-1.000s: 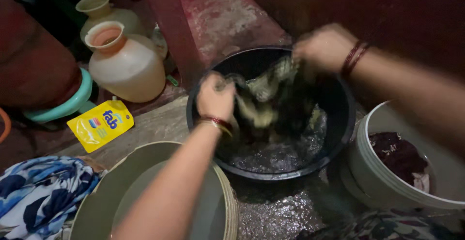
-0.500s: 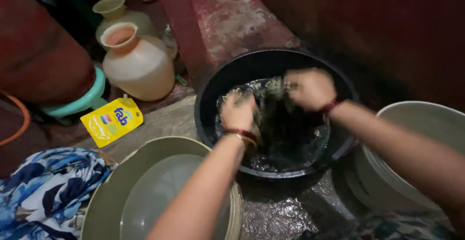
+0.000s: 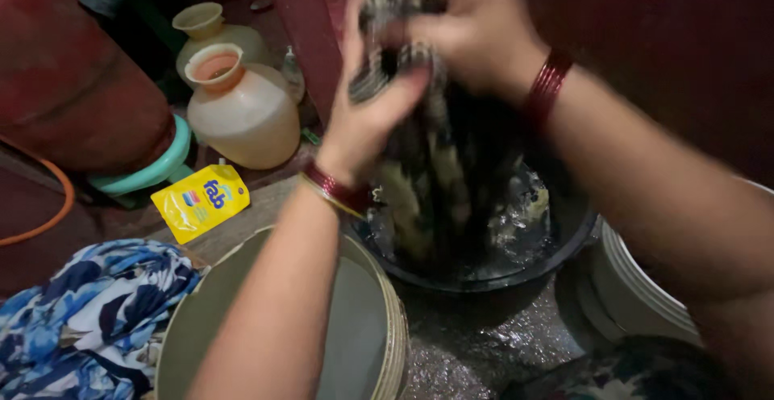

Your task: The person washes clothes by hand using water in a bucket and soap from a packet.

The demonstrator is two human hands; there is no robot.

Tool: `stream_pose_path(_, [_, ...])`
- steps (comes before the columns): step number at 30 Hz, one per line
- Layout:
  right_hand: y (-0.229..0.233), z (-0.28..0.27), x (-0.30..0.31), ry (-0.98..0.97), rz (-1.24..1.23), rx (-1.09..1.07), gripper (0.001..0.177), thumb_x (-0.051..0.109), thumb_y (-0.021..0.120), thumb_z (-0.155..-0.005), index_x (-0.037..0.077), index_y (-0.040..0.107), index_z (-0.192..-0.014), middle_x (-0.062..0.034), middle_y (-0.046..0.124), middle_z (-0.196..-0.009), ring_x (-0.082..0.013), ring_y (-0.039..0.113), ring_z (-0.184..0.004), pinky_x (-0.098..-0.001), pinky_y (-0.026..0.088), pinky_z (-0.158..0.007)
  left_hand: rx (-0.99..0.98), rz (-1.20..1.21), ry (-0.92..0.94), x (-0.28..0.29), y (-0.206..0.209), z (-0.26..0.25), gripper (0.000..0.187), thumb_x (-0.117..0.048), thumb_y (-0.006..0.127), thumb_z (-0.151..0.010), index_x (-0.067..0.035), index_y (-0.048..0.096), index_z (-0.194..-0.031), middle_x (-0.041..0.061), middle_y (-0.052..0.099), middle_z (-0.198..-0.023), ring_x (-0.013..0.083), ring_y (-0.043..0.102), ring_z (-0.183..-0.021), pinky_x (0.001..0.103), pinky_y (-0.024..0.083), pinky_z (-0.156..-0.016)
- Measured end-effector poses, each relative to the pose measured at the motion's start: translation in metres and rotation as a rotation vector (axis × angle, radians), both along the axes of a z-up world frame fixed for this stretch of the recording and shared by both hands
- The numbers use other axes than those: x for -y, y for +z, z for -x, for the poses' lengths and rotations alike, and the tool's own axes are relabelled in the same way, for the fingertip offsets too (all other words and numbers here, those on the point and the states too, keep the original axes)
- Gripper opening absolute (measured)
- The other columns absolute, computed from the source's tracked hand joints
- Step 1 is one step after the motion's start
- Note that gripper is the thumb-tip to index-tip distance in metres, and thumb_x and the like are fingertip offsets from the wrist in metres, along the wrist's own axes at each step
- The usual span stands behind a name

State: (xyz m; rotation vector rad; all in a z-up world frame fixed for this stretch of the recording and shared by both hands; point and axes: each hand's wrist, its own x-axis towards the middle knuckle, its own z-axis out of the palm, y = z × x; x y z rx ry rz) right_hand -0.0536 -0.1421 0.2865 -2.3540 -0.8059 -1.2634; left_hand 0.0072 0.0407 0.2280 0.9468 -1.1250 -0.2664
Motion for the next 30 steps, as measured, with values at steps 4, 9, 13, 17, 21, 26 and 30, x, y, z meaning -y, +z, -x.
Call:
stream_pose_path(4, [-0.091, 0.007, -0.026, 0.054, -0.345, -0.470, 0.024, 0.021, 0.080, -0.092, 0.003, 0.072, -0.106, -0.0067, 0.069, -0.100, -0.0170, 0.067, -0.100, -0.0331, 0.054, -0.089, -0.135, -0.190, 0.179, -0.023, -0.068, 0.021, 0.033, -0.009, 0.075, -0.090, -0.002, 0.066, -0.122, 0.000, 0.070, -0.107, 0.0101, 0.065, -0.096, 0.028, 0.054, -0.087])
stream_pose_path(9, [-0.173, 0.026, 0.017, 0.452, -0.553, -0.891, 0.084, 0.028, 0.071, -0.092, 0.011, 0.021, -0.157, -0.0125, 0.036, -0.159, -0.0247, 0.042, -0.144, -0.0380, 0.040, -0.116, -0.325, -0.150, 0.357, -0.038, -0.097, 0.037, 0.022, -0.008, 0.075, -0.091, -0.001, 0.071, -0.112, 0.004, 0.073, -0.102, 0.0128, 0.066, -0.091, 0.029, 0.054, -0.083])
stream_pose_path(13, [-0.247, 0.072, 0.040, 0.136, -0.184, -1.207, 0.149, 0.024, 0.099, -0.060, 0.013, -0.008, -0.163, -0.0151, 0.012, -0.170, -0.0329, 0.030, -0.146, -0.0485, 0.037, -0.111, -0.606, 0.074, 0.204, -0.043, -0.072, 0.045, 0.027, -0.005, 0.071, -0.089, -0.002, 0.069, -0.116, 0.006, 0.074, -0.105, 0.0172, 0.070, -0.093, 0.032, 0.057, -0.085])
stream_pose_path(17, [-0.286, 0.072, -0.016, 0.090, -0.520, -1.204, 0.092, 0.024, 0.097, -0.066, 0.006, 0.053, -0.145, -0.0156, 0.065, -0.147, -0.0279, 0.063, -0.134, -0.0397, 0.054, -0.111, -0.525, 0.136, 0.090, -0.025, -0.042, 0.078, 0.032, -0.003, 0.072, -0.091, 0.001, 0.067, -0.123, 0.006, 0.072, -0.112, 0.0177, 0.067, -0.101, 0.032, 0.054, -0.093])
stream_pose_path(21, [-0.207, 0.041, -0.074, -0.173, -0.226, -0.138, 0.080, 0.019, 0.081, -0.085, -0.005, 0.043, -0.151, -0.0265, 0.048, -0.153, -0.0416, 0.048, -0.140, -0.0474, 0.039, -0.116, -0.279, 0.270, 0.107, -0.051, 0.013, 0.080, 0.023, -0.006, 0.067, -0.103, 0.004, 0.067, -0.124, 0.009, 0.072, -0.112, 0.0201, 0.067, -0.104, 0.036, 0.053, -0.100])
stream_pose_path(26, [-0.073, 0.018, -0.103, -0.117, -0.220, 0.026, 0.064, 0.025, 0.090, -0.092, 0.005, 0.057, -0.142, -0.0118, 0.065, -0.139, -0.0280, 0.065, -0.127, -0.0405, 0.051, -0.110, -0.027, 0.542, 0.385, -0.137, 0.071, 0.024, 0.033, -0.025, 0.053, -0.113, 0.000, 0.066, -0.129, 0.006, 0.071, -0.122, 0.0218, 0.063, -0.118, 0.036, 0.047, -0.109])
stream_pose_path(30, [-0.036, 0.014, -0.155, -0.027, -0.168, -0.078, 0.056, 0.025, 0.091, -0.085, 0.011, 0.061, -0.130, -0.0092, 0.070, -0.124, -0.0274, 0.070, -0.112, -0.0389, 0.057, -0.098, -0.112, 0.514, 0.295, -0.223, 0.071, 0.013, 0.048, -0.038, 0.055, -0.109, -0.004, 0.062, -0.142, 0.008, 0.069, -0.132, 0.0235, 0.064, -0.125, 0.039, 0.048, -0.111])
